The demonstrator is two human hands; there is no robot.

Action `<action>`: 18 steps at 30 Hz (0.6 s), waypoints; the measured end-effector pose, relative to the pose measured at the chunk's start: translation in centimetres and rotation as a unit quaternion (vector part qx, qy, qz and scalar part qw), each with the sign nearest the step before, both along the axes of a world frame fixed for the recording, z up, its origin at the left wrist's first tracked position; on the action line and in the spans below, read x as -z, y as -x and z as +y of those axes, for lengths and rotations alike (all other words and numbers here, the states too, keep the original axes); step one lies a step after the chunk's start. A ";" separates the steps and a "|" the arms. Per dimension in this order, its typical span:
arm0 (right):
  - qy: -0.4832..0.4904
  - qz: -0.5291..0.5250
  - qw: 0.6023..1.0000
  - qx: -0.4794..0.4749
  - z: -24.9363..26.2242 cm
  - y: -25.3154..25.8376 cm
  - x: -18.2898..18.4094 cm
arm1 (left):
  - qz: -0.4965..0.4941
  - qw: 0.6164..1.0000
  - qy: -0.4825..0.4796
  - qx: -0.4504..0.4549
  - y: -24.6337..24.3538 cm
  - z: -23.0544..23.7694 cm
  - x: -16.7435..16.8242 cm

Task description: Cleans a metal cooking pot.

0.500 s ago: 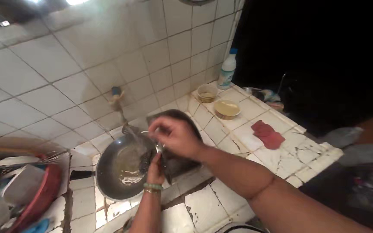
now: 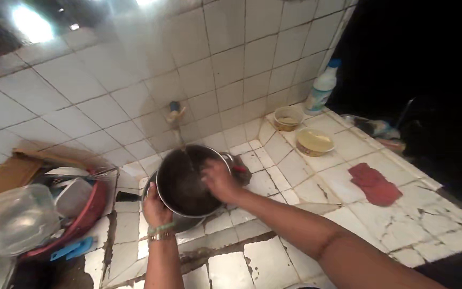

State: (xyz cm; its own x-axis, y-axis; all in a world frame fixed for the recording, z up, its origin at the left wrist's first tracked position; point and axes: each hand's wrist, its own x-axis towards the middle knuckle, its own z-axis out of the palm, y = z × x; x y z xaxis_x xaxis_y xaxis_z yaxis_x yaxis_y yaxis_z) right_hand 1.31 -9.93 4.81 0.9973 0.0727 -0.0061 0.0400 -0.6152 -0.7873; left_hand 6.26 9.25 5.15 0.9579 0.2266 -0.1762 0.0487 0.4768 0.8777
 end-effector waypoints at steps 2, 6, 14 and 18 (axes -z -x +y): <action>-0.102 0.007 0.983 -0.154 5.1 1.2 0.8 | -0.013 0.999 -0.036 -0.025 0.4 -0.2 -0.4; 0.018 0.124 0.932 -0.340 5.7 0.2 4.2 | -0.024 0.979 -0.185 -0.083 1.7 1.4 -2.5; 0.172 -0.106 0.979 0.026 -10.3 -3.5 1.2 | -0.068 0.853 -0.503 -0.119 4.6 4.1 -5.1; 0.247 -0.007 0.914 0.321 -22.3 0.7 2.7 | -0.193 0.700 -0.679 -0.107 5.7 3.6 -4.6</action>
State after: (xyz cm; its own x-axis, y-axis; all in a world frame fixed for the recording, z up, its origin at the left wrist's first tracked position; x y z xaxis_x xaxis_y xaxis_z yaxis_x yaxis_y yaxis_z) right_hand 0.61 -32.20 2.12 0.8343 -0.5350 0.1331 -0.4457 -0.7966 -0.4085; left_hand 0.59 12.81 9.72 0.7925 0.0800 0.6046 -0.2628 -0.8498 0.4569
